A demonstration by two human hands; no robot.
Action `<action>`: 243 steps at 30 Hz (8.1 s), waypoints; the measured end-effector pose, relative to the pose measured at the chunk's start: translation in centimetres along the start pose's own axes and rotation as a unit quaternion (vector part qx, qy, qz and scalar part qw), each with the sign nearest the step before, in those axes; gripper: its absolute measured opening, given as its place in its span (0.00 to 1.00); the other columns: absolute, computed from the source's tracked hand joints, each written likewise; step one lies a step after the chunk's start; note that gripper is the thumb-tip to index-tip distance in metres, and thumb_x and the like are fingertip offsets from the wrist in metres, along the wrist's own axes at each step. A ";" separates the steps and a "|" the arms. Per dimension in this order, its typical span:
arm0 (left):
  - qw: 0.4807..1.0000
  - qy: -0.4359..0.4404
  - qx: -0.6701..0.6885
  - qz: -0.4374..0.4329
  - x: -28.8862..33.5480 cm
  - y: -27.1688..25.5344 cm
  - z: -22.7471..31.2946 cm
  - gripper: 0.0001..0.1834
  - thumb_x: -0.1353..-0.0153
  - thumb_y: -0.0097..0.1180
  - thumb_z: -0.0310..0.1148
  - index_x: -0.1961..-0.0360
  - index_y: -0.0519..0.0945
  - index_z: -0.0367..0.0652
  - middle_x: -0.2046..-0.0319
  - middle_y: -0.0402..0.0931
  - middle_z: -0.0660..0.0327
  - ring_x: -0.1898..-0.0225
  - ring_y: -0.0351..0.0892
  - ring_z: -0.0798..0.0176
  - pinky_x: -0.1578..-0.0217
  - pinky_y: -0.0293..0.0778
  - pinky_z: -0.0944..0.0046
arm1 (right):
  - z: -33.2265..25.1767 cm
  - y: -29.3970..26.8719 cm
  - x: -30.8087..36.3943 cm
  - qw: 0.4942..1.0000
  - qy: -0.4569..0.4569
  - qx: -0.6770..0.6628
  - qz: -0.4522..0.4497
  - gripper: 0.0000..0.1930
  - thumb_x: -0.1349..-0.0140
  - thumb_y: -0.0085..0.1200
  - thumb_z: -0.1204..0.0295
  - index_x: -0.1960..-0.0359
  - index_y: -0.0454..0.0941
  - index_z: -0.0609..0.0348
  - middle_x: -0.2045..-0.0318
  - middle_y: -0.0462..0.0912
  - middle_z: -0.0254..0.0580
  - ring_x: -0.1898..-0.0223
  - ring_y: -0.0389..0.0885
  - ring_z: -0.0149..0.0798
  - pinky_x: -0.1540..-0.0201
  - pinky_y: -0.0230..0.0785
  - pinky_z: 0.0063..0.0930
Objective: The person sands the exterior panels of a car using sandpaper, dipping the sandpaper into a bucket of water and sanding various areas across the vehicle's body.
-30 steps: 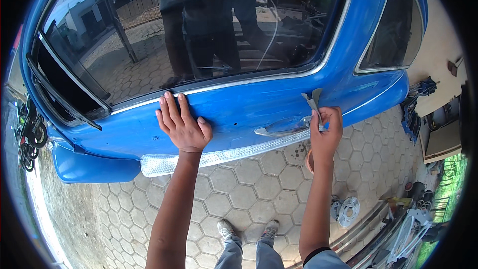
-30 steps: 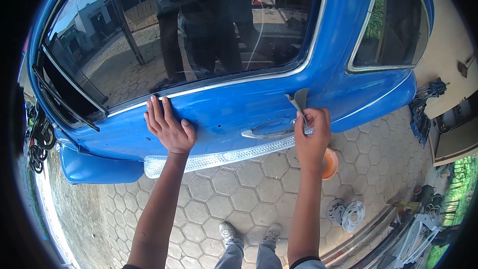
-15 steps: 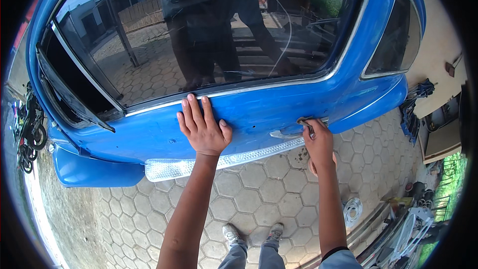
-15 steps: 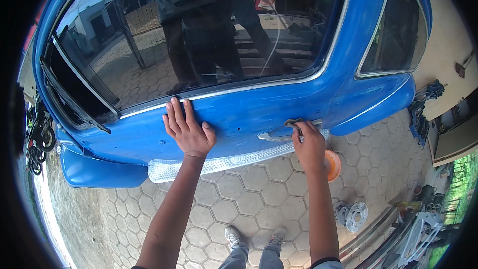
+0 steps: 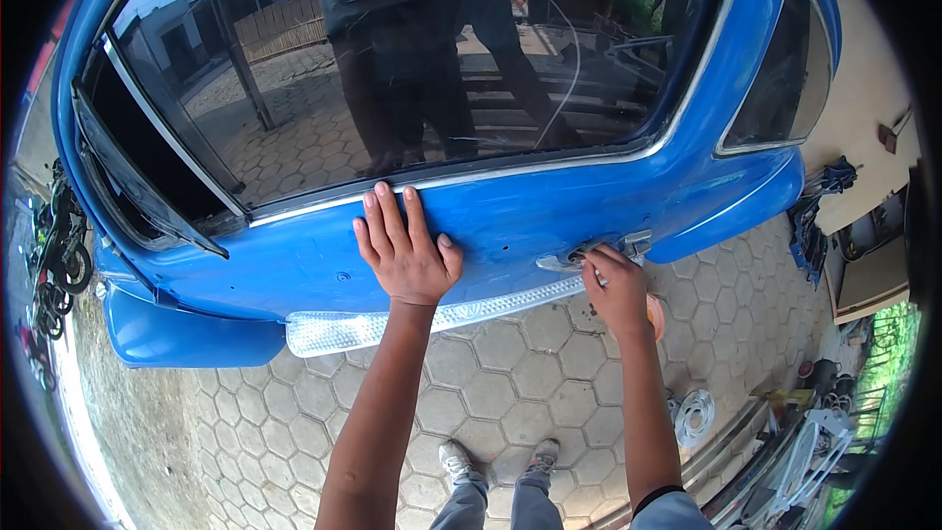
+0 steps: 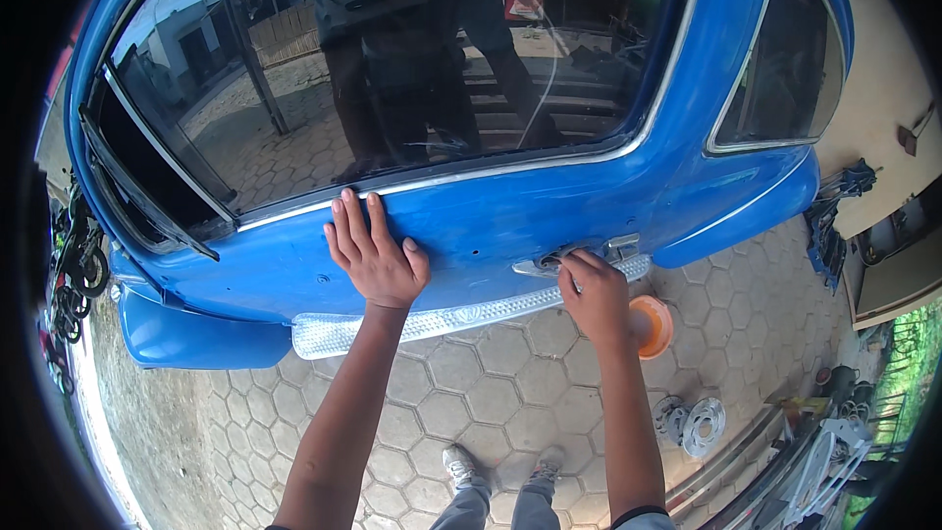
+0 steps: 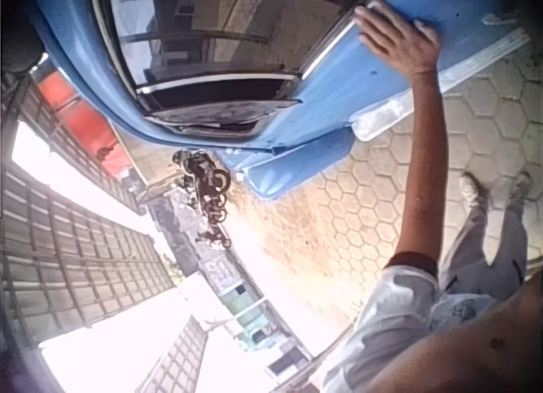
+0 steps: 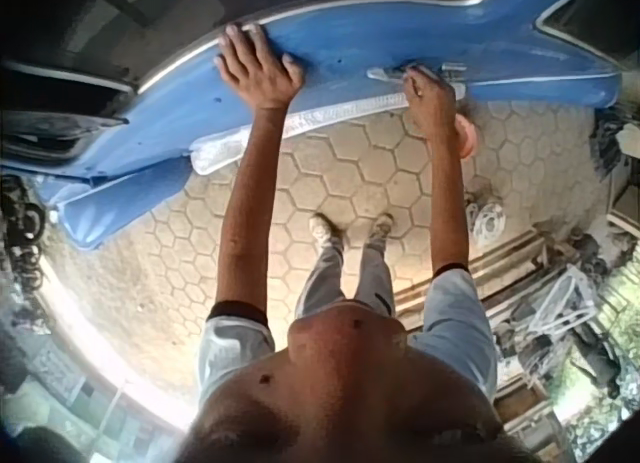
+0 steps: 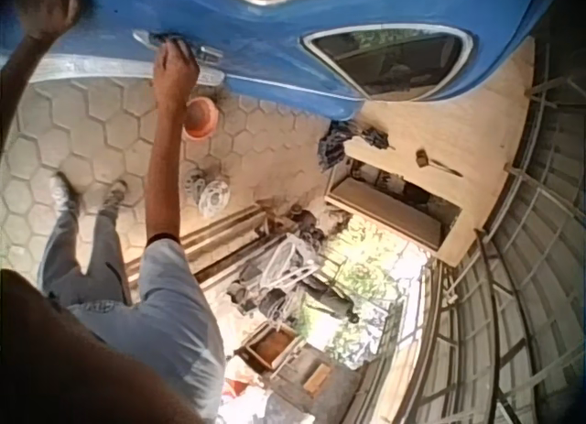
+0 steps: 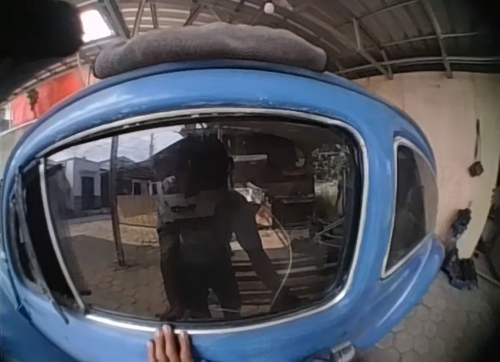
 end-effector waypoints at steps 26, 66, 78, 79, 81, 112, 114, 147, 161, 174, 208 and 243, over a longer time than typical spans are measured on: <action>0.998 0.026 -0.043 0.038 -0.5 -0.4 0.8 0.35 0.32 0.30 0.47 0.32 0.63 0.34 0.30 0.57 0.42 0.27 0.51 0.41 0.30 0.43 0.42 | 9.0 -5.3 9.4 0.851 0.284 -0.411 0.161 0.07 0.37 0.56 0.81 0.62 0.71 0.59 0.67 0.72 0.28 0.66 0.65 0.19 0.63 0.60 0.15; 0.997 0.032 -0.069 0.025 -0.1 0.0 0.7 0.36 0.30 0.27 0.50 0.32 0.61 0.33 0.31 0.58 0.41 0.28 0.53 0.40 0.31 0.45 0.41 | 13.0 -7.7 -5.5 0.958 0.040 -0.104 0.265 0.05 0.34 0.52 0.79 0.59 0.71 0.64 0.67 0.74 0.45 0.67 0.73 0.43 0.60 0.67 0.30; 0.998 0.036 -0.054 0.027 -0.8 -0.3 0.8 0.35 0.31 0.30 0.48 0.32 0.61 0.33 0.31 0.57 0.38 0.28 0.53 0.38 0.31 0.43 0.40 | 10.4 -10.5 -9.3 0.942 0.012 -0.223 0.250 0.07 0.35 0.58 0.74 0.62 0.75 0.65 0.69 0.75 0.42 0.69 0.74 0.38 0.64 0.67 0.26; 0.998 0.034 -0.051 0.029 -0.7 0.0 1.0 0.35 0.31 0.30 0.48 0.32 0.61 0.33 0.31 0.57 0.38 0.28 0.53 0.38 0.31 0.43 0.40 | 11.9 -8.8 -7.1 0.954 0.038 -0.195 0.224 0.07 0.35 0.59 0.75 0.62 0.76 0.66 0.68 0.76 0.42 0.69 0.74 0.38 0.64 0.67 0.26; 0.998 0.033 -0.051 0.028 -0.4 0.2 1.0 0.35 0.31 0.30 0.48 0.32 0.62 0.33 0.31 0.58 0.39 0.28 0.53 0.38 0.31 0.43 0.40 | 14.0 -6.5 -3.4 0.963 0.065 -0.171 0.197 0.06 0.36 0.59 0.75 0.62 0.76 0.66 0.67 0.77 0.42 0.69 0.74 0.38 0.64 0.66 0.26; 0.998 -0.006 0.027 0.048 -0.2 -0.1 0.1 0.34 0.37 0.38 0.47 0.32 0.66 0.40 0.30 0.59 0.46 0.27 0.52 0.46 0.30 0.40 0.43 | 3.4 5.5 29.3 0.803 0.417 -0.418 -0.087 0.06 0.32 0.56 0.72 0.65 0.71 0.59 0.75 0.67 0.24 0.72 0.62 0.19 0.68 0.56 0.18; 0.998 0.001 0.056 0.009 -0.1 -0.6 0.3 0.35 0.38 0.41 0.44 0.30 0.63 0.40 0.29 0.55 0.46 0.25 0.48 0.44 0.29 0.37 0.42 | 2.9 5.4 29.5 0.810 0.411 -0.414 -0.065 0.06 0.32 0.56 0.72 0.64 0.72 0.59 0.74 0.68 0.24 0.72 0.61 0.19 0.68 0.56 0.18; 0.541 -0.498 0.179 -0.654 49.7 -18.8 -9.0 0.23 0.35 0.50 0.41 0.45 0.75 0.37 0.56 0.81 0.39 0.50 0.80 0.39 0.49 0.75 0.50 | -3.1 14.8 6.4 0.896 0.209 -0.311 0.240 0.04 0.35 0.56 0.80 0.66 0.72 0.63 0.72 0.77 0.36 0.71 0.76 0.29 0.67 0.68 0.24; 0.563 -0.475 0.149 -0.660 50.6 -20.9 -13.5 0.21 0.36 0.51 0.40 0.48 0.76 0.36 0.59 0.82 0.39 0.53 0.81 0.38 0.51 0.76 0.49 | -7.1 17.6 6.6 0.940 0.145 -0.283 0.126 0.06 0.41 0.64 0.78 0.65 0.81 0.67 0.71 0.84 0.44 0.70 0.83 0.37 0.63 0.74 0.26; 0.505 -0.482 0.105 -0.708 53.2 -22.1 -13.2 0.21 0.34 0.48 0.41 0.47 0.77 0.38 0.51 0.80 0.41 0.46 0.79 0.43 0.45 0.74 0.52 | -15.3 18.2 2.7 0.943 -0.014 -0.332 0.008 0.04 0.41 0.62 0.79 0.66 0.81 0.66 0.69 0.84 0.46 0.72 0.81 0.45 0.67 0.72 0.26; 0.526 -0.364 0.142 -0.755 46.8 -14.4 -12.4 0.25 0.35 0.48 0.45 0.44 0.75 0.40 0.52 0.80 0.40 0.46 0.78 0.41 0.45 0.73 0.48 | -14.8 14.7 0.5 0.946 0.011 -0.323 -0.024 0.06 0.41 0.64 0.78 0.68 0.79 0.67 0.75 0.82 0.42 0.73 0.80 0.32 0.68 0.70 0.25; 0.522 -0.466 0.135 -0.702 50.5 -19.6 -16.5 0.23 0.34 0.49 0.44 0.45 0.76 0.40 0.52 0.80 0.40 0.47 0.80 0.40 0.46 0.75 0.51 | -22.6 20.4 0.7 0.939 -0.071 -0.328 -0.078 0.04 0.39 0.59 0.76 0.65 0.78 0.62 0.71 0.83 0.50 0.72 0.81 0.53 0.70 0.72 0.39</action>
Point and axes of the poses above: each hand's wrist, its own x-axis away from the middle knuckle, its own y-axis out of the palm, z = x × y, the point moved 5 cm from there along -x, towards the middle knuckle
